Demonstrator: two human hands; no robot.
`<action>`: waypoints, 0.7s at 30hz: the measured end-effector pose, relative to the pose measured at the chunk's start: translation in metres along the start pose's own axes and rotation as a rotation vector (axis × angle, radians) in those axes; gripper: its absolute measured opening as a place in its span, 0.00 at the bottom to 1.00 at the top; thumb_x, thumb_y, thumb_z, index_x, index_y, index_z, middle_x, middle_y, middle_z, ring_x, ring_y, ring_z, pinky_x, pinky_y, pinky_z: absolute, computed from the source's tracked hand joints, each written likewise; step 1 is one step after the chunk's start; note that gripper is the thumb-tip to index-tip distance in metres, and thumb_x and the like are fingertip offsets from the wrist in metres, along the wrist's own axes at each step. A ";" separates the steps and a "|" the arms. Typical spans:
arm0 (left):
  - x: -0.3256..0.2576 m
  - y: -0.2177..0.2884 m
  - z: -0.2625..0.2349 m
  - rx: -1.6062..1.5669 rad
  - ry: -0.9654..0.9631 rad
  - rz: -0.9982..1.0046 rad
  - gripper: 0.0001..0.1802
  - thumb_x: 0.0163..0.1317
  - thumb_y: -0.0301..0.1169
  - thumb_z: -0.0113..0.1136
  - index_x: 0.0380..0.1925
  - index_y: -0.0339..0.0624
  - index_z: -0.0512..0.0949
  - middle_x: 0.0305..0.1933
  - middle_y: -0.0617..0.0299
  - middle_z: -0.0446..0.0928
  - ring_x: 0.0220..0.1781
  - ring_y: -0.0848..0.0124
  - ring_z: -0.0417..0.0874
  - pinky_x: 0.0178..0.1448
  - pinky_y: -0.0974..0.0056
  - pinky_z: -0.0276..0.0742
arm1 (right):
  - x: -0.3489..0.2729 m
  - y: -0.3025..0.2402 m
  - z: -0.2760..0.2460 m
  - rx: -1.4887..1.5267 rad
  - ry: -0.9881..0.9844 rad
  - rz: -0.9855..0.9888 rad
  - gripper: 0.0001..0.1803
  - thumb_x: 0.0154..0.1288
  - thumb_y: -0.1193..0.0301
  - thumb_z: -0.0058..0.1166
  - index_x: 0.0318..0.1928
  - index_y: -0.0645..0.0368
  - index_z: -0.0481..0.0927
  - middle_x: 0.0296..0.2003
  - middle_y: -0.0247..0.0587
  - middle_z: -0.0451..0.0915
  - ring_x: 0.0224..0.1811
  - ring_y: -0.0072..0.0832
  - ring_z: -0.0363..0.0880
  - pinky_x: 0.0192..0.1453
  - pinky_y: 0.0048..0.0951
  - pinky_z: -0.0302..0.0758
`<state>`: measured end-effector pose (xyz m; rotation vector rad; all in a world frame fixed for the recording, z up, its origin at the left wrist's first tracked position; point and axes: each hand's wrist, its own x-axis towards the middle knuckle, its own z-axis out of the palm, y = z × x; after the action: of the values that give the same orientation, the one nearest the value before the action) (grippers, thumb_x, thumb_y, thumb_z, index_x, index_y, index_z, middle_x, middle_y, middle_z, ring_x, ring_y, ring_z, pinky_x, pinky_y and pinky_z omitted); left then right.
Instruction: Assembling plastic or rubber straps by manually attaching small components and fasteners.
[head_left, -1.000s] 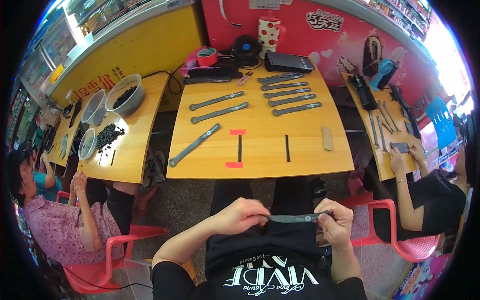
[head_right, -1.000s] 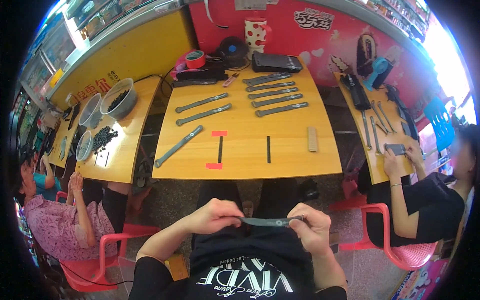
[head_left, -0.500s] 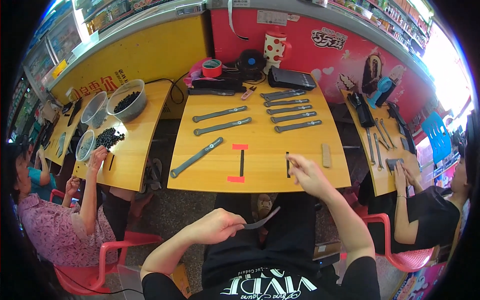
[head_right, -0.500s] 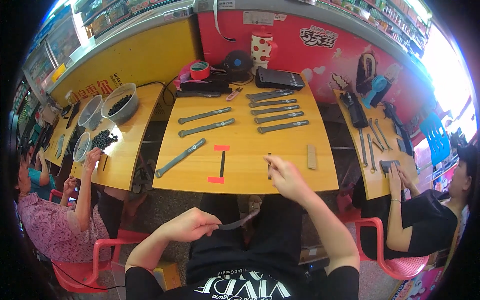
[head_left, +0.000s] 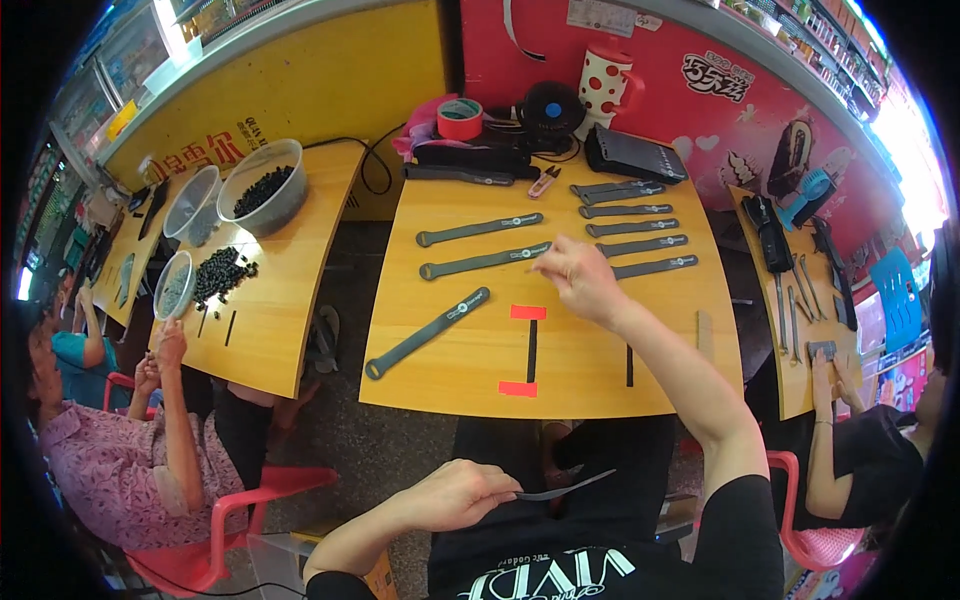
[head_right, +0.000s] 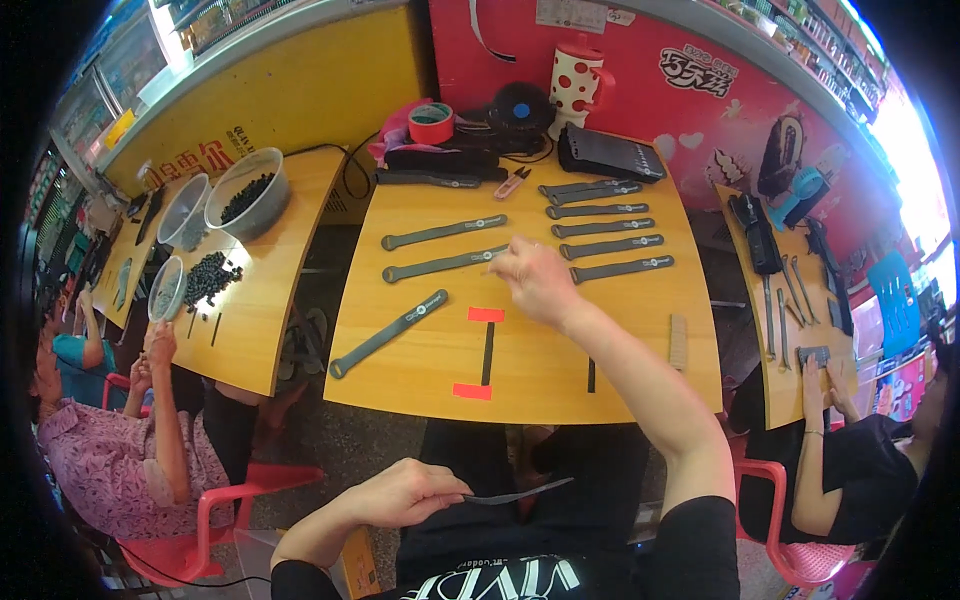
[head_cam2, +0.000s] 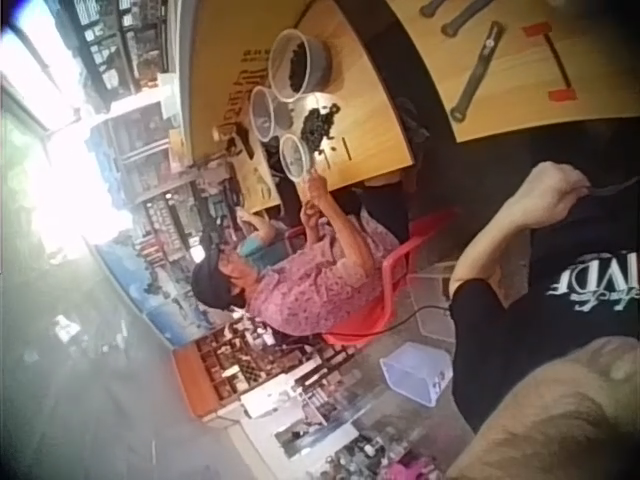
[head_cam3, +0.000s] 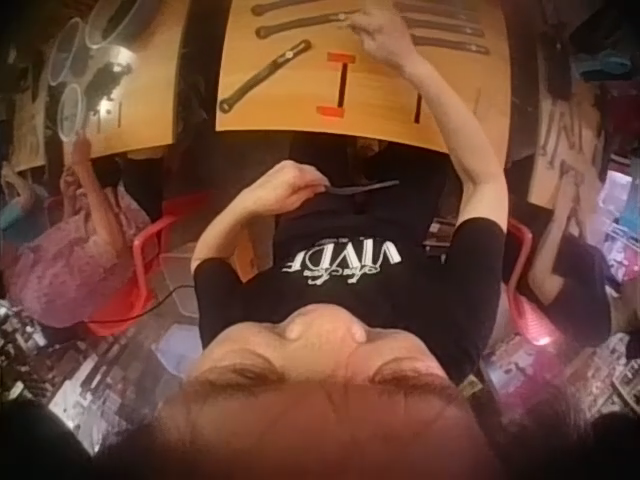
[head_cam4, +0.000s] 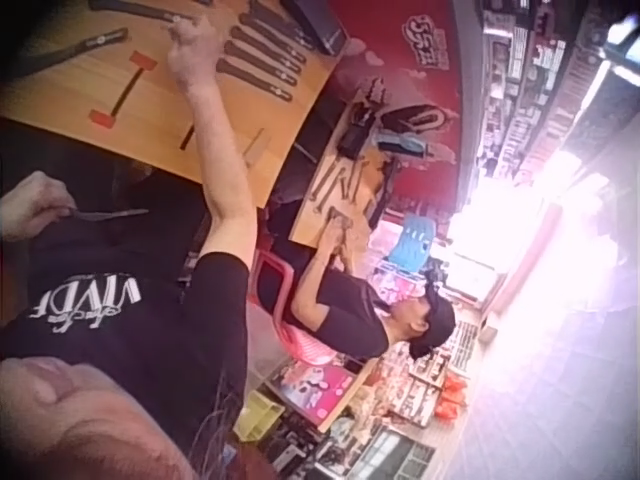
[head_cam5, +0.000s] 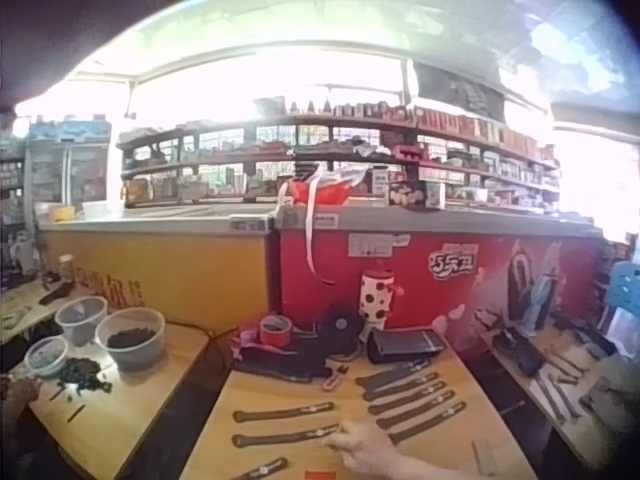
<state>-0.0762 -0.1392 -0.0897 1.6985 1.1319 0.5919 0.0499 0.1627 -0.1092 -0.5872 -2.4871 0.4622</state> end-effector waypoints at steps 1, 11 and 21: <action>0.003 -0.001 -0.001 -0.004 -0.006 -0.009 0.09 0.62 0.28 0.57 0.40 0.35 0.80 0.35 0.48 0.80 0.38 0.49 0.82 0.41 0.53 0.78 | -0.008 0.003 0.006 -0.065 0.008 -0.058 0.08 0.58 0.77 0.55 0.36 0.53 0.85 0.30 0.42 0.75 0.38 0.42 0.77 0.39 0.40 0.73; 0.022 0.004 0.000 0.036 -0.030 0.057 0.09 0.63 0.25 0.57 0.42 0.35 0.80 0.32 0.50 0.79 0.35 0.53 0.82 0.39 0.57 0.78 | -0.010 0.010 0.022 -0.077 0.039 -0.124 0.08 0.55 0.78 0.58 0.36 0.55 0.85 0.31 0.39 0.73 0.38 0.38 0.75 0.42 0.37 0.72; 0.028 0.038 -0.010 -0.040 0.026 0.098 0.11 0.59 0.22 0.57 0.43 0.34 0.79 0.34 0.49 0.80 0.37 0.52 0.83 0.41 0.56 0.79 | -0.104 -0.073 -0.093 0.878 -0.437 0.093 0.13 0.65 0.71 0.59 0.48 0.63 0.80 0.40 0.45 0.81 0.43 0.37 0.80 0.47 0.32 0.75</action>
<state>-0.0559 -0.1128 -0.0544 1.7232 1.0527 0.6952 0.1598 0.0685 -0.0473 -0.2438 -2.2901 1.7385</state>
